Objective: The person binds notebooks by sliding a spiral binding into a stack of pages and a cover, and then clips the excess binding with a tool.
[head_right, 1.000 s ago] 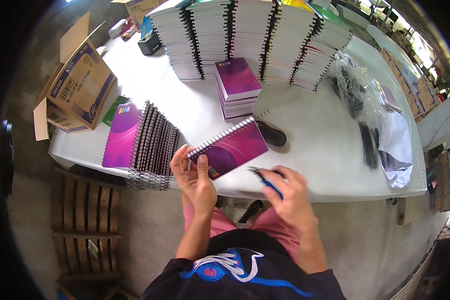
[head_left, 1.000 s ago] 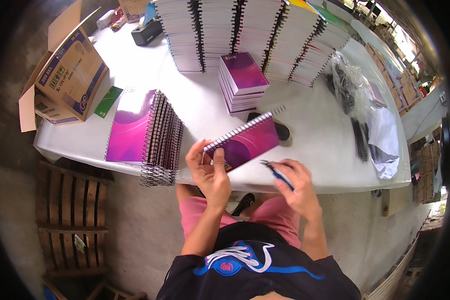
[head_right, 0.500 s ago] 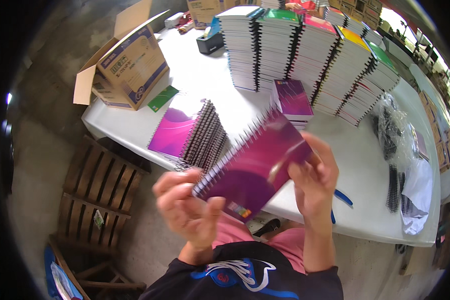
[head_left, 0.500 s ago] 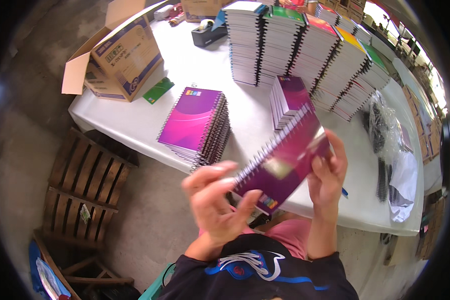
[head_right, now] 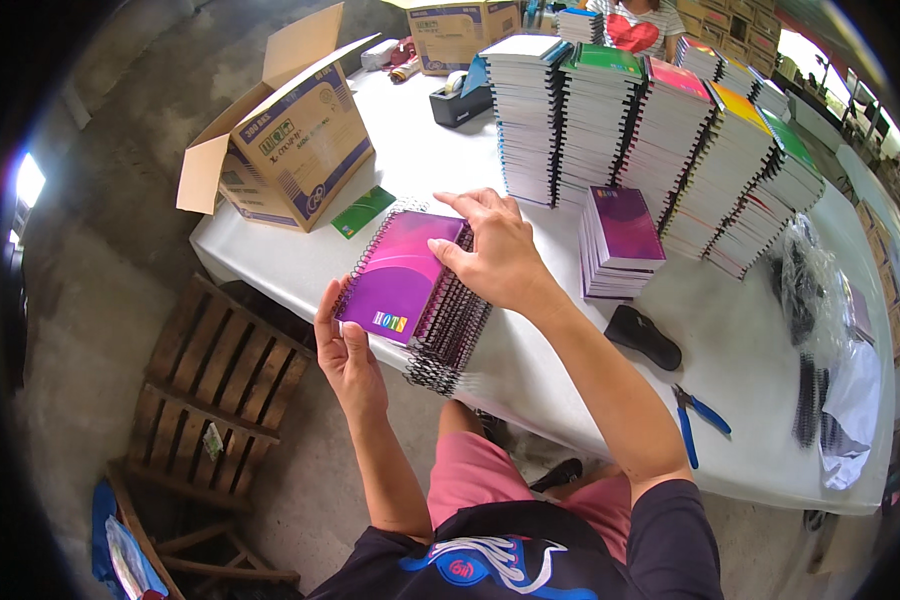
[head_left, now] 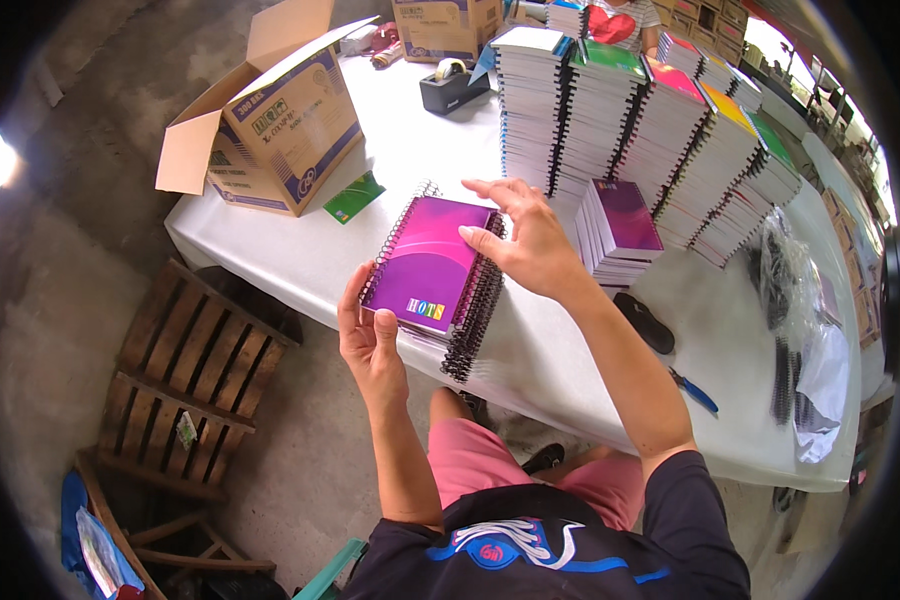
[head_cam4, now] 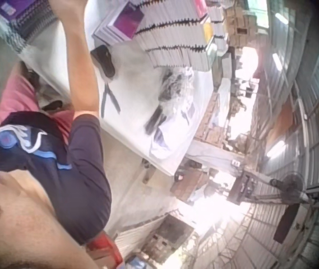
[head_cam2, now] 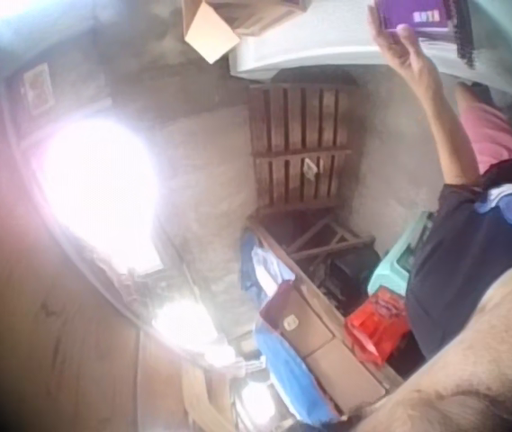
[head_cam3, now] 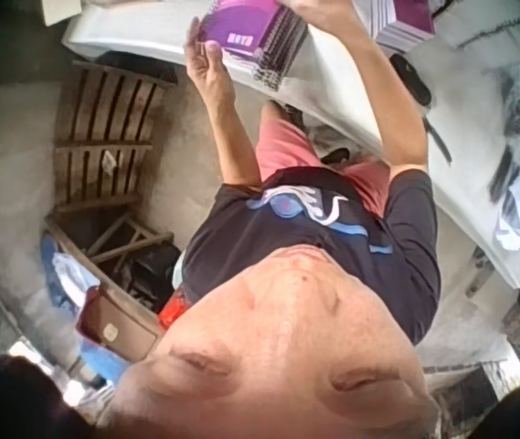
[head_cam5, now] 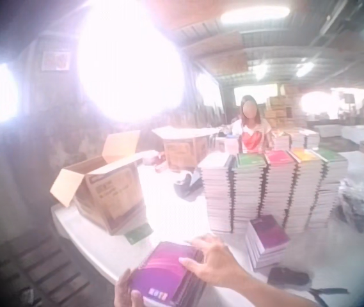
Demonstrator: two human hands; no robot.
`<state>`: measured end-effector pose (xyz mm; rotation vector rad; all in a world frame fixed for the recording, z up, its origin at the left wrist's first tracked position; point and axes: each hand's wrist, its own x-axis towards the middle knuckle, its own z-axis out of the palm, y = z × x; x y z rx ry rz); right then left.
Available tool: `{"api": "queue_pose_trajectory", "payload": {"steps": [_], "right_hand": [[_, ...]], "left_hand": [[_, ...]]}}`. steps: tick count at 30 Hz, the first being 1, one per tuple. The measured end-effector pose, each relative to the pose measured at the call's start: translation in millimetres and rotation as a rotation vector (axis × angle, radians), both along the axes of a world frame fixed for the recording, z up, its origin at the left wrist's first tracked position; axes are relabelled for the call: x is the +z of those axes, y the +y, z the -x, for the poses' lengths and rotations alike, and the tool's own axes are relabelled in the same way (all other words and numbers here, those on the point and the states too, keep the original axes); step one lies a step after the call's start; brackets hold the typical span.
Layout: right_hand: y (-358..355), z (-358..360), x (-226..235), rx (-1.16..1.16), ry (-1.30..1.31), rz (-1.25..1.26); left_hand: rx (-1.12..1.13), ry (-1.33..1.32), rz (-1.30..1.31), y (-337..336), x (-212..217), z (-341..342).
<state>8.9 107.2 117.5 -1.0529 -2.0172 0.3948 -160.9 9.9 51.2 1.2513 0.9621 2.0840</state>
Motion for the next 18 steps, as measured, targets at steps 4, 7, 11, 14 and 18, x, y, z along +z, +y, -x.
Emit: {"api": "queue_pose_trajectory", "payload": {"steps": [4,7,11,14,18], "right_hand": [[-4,1,-7,0.089,0.059,0.185],[-5,-2,-11,0.125,0.146,0.177],[4,-32,-18,0.059,0.18,0.019],[28,-111,-36,-0.498,-0.071,-0.18],[51,-205,-81,-0.772,-0.088,0.219]], "left_hand": [[0.043,0.098,-0.012,2,-1,-5],[0.053,0.082,0.006,6,-3,-5],[0.071,0.124,-0.009,5,-7,5],[0.121,0.091,-0.021,2,-7,11],[0.267,-0.035,-0.059,-11,4,11]]}}
